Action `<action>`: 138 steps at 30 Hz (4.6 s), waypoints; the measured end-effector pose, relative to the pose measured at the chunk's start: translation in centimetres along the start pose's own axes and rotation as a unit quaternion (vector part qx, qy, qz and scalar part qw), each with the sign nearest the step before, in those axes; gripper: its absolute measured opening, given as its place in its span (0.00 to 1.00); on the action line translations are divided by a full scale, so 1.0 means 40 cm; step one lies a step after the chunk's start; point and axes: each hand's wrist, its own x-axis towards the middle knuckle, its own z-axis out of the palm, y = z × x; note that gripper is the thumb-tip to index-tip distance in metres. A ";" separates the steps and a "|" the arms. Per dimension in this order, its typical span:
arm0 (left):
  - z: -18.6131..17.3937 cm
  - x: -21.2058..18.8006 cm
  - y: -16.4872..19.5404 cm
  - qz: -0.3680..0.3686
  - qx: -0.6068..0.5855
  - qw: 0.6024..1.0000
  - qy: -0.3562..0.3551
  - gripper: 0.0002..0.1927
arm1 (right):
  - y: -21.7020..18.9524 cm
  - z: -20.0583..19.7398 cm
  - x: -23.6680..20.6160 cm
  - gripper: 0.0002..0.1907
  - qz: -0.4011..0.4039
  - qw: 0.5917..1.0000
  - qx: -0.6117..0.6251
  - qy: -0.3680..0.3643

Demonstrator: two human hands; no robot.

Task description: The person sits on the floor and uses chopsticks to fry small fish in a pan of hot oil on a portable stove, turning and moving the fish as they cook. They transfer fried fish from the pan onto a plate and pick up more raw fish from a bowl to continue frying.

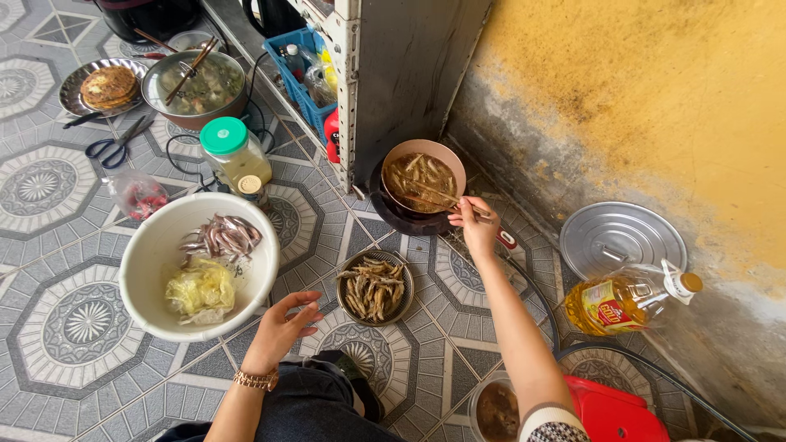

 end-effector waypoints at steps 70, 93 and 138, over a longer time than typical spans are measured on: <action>0.005 0.012 -0.002 -0.016 0.019 1.000 -0.018 0.19 | 0.090 -0.012 0.079 0.06 0.216 0.931 0.229 0.183; 0.014 0.010 -0.003 0.005 0.003 1.000 -0.021 0.19 | 0.025 -0.149 0.050 0.16 0.148 0.915 0.245 0.283; 0.027 -0.032 0.021 0.042 -0.005 0.999 -0.033 0.17 | 0.112 -0.454 -0.436 0.22 0.228 0.926 0.259 0.150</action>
